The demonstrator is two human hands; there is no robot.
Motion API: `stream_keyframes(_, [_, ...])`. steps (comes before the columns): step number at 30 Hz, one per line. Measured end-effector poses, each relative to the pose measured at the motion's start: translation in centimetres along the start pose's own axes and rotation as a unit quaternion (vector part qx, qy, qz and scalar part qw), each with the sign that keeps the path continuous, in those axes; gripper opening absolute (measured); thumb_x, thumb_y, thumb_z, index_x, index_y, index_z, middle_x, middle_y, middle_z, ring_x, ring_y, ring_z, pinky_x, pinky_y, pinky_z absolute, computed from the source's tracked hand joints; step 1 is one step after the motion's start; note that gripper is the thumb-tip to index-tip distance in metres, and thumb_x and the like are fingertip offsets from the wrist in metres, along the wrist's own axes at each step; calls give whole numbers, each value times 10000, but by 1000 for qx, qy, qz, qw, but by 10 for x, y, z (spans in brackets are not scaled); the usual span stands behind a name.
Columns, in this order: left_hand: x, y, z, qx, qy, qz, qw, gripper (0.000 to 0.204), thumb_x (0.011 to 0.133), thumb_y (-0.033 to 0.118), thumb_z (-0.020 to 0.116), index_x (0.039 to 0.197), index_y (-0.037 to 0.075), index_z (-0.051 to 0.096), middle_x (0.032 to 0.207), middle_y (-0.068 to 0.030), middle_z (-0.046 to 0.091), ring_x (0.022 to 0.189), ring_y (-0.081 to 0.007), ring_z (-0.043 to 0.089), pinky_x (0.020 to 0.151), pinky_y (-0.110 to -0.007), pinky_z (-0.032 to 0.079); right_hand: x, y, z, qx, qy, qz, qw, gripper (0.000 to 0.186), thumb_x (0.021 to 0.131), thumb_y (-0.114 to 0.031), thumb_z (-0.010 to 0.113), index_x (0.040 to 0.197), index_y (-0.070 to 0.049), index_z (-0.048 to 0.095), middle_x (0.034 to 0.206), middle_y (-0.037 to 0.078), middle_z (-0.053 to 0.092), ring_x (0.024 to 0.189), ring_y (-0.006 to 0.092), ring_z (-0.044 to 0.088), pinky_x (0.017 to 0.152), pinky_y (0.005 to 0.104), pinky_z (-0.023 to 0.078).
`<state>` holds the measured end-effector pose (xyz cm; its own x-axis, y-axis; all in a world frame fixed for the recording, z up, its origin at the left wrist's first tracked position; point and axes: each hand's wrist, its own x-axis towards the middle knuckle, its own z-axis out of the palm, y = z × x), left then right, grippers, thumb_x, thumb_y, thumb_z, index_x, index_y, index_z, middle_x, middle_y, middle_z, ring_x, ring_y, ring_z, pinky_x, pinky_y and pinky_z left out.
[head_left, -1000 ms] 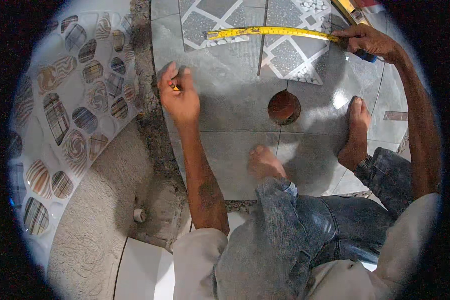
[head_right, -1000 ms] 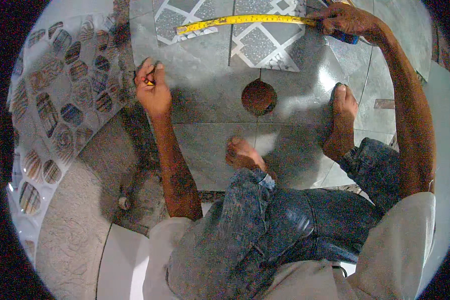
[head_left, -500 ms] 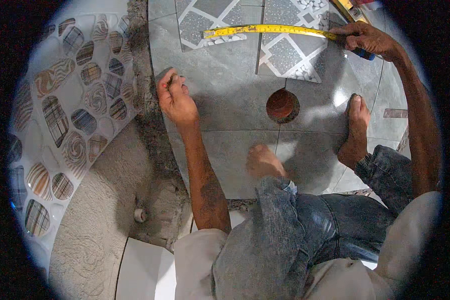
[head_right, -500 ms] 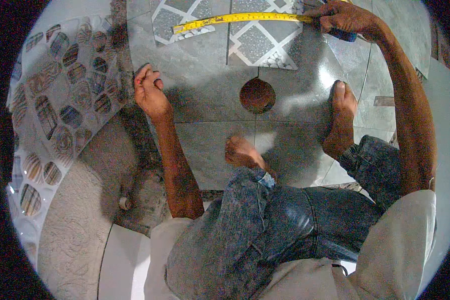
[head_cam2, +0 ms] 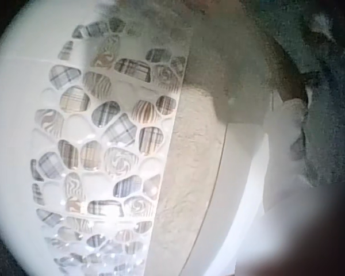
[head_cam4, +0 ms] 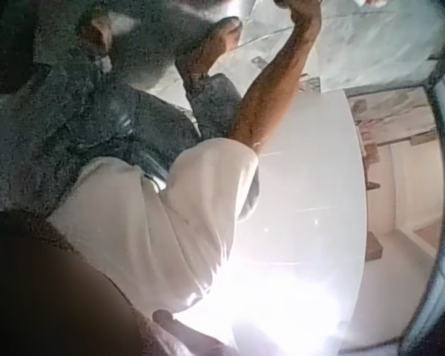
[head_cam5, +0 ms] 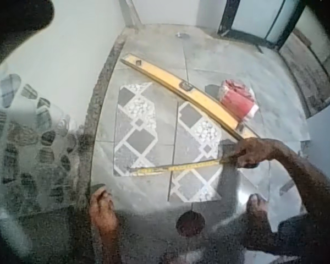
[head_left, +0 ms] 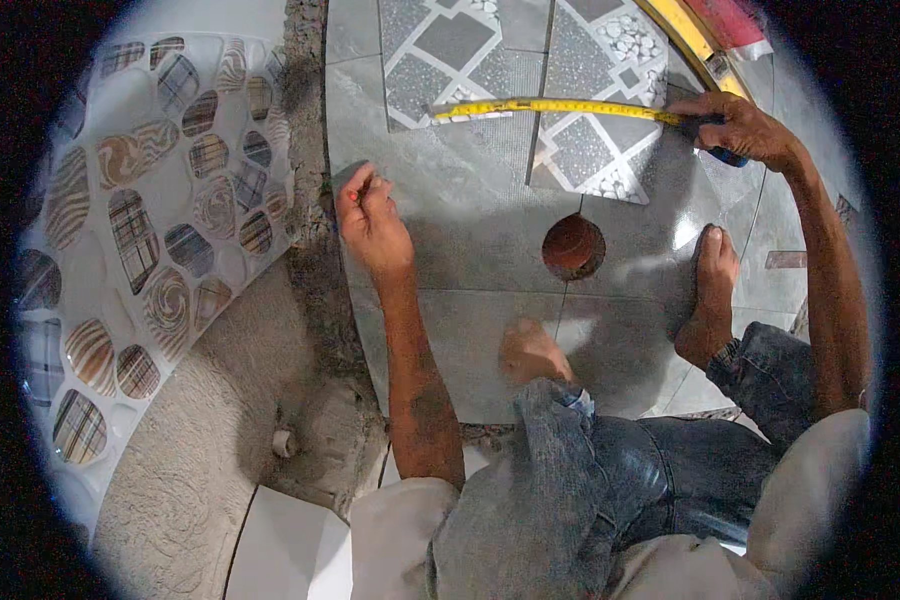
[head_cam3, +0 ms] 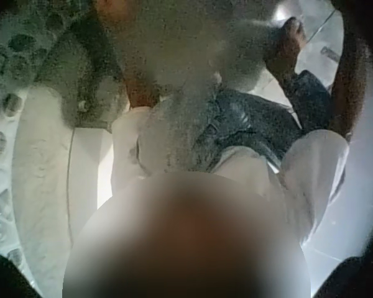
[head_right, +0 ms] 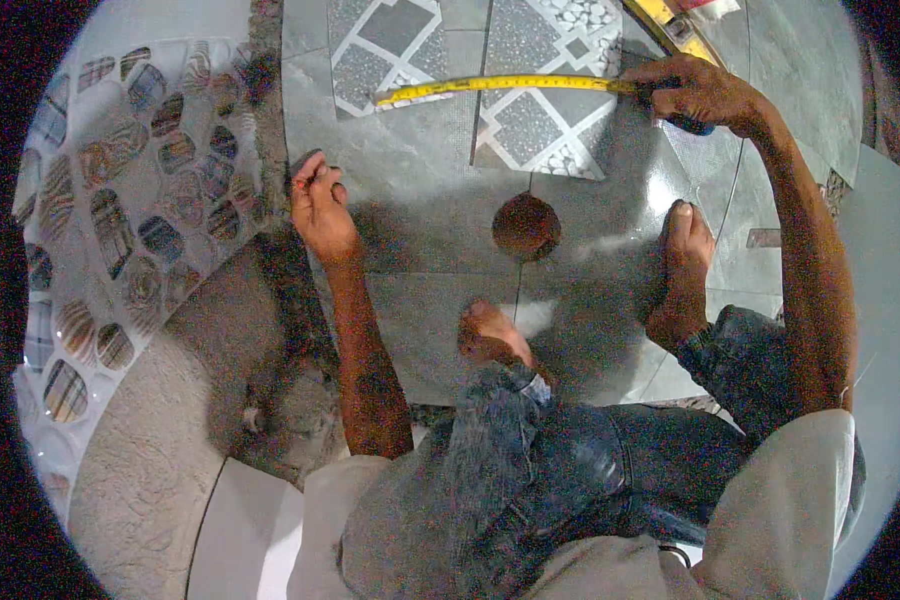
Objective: Measuring, marking, and fitting ceramic tiles for installation on a bathroom floor and wall base.
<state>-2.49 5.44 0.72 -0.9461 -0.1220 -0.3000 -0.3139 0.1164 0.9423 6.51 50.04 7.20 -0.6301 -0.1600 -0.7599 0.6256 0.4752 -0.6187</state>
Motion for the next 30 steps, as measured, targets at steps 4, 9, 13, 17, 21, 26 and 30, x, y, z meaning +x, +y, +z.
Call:
stream_keyframes(4, [0, -1, -1, 19, -21, 72, 997, 228, 878, 130, 528, 1065, 14, 586, 902, -9, 566, 713, -65, 462, 638, -209, 391, 0, -2, 1, -61, 26, 6, 998, 592, 726, -355, 711, 1233, -75, 590, 1137, 97, 584, 979, 184, 565, 852, 289, 464])
stream_keyframes(9, [-1, 1, 0, 11, -15, 35, 999, 225, 891, 119, 510, 1078, 17, 584, 890, -14, 573, 741, -70, 473, 639, -217, 392, 2, -5, 0, -62, 21, -40, 997, 593, 732, -369, 699, 1237, -78, 588, 1041, 79, 601, 882, 147, 561, 769, 267, 477])
stream_keyframes(13, [-3, 5, 2, -4, -12, 9, 1000, 221, 905, 142, 501, 1070, 22, 588, 863, -16, 572, 739, -77, 473, 636, -224, 384, 1, -9, 1, -75, 3, 16, 997, 581, 731, -346, 694, 1238, -83, 589, 1012, 67, 606, 862, 135, 560, 773, 266, 471])
stream_keyframes(17, [-1, 4, 3, -28, 13, 0, 1000, 234, 917, 194, 493, 1053, 36, 599, 842, -18, 580, 729, -85, 475, 633, -227, 366, 1, -9, 6, -127, 59, -100, 985, 543, 762, -356, 625, 1236, -94, 590, 729, -20, 544, 621, 77, 493, 543, 219, 413])
stream_keyframes(21, [0, 1, 3, -6, 22, -14, 1000, 251, 908, 228, 511, 1055, 45, 601, 844, -19, 588, 736, -94, 483, 634, -237, 360, 3, -8, 4, -100, 59, -7, 993, 545, 718, -271, 663, 1223, -77, 601, 985, 73, 625, 852, 168, 577, 804, 264, 467])
stream_keyframes(26, [1, 1, 2, -24, 29, 0, 999, 256, 892, 248, 557, 1040, 46, 610, 849, -40, 598, 757, -112, 519, 625, -242, 374, 8, -16, -3, -127, 49, -50, 989, 597, 702, -312, 681, 1240, -70, 588, 1012, 74, 633, 843, 165, 567, 785, 261, 469])
stream_keyframes(30, [0, 4, 3, -6, 20, -16, 1000, 271, 903, 253, 521, 1066, 51, 598, 872, -32, 587, 754, -102, 466, 660, -244, 362, 5, -26, -6, -102, 19, -16, 995, 617, 709, -345, 675, 1249, -65, 579, 935, 46, 620, 767, 116, 528, 698, 238, 455])
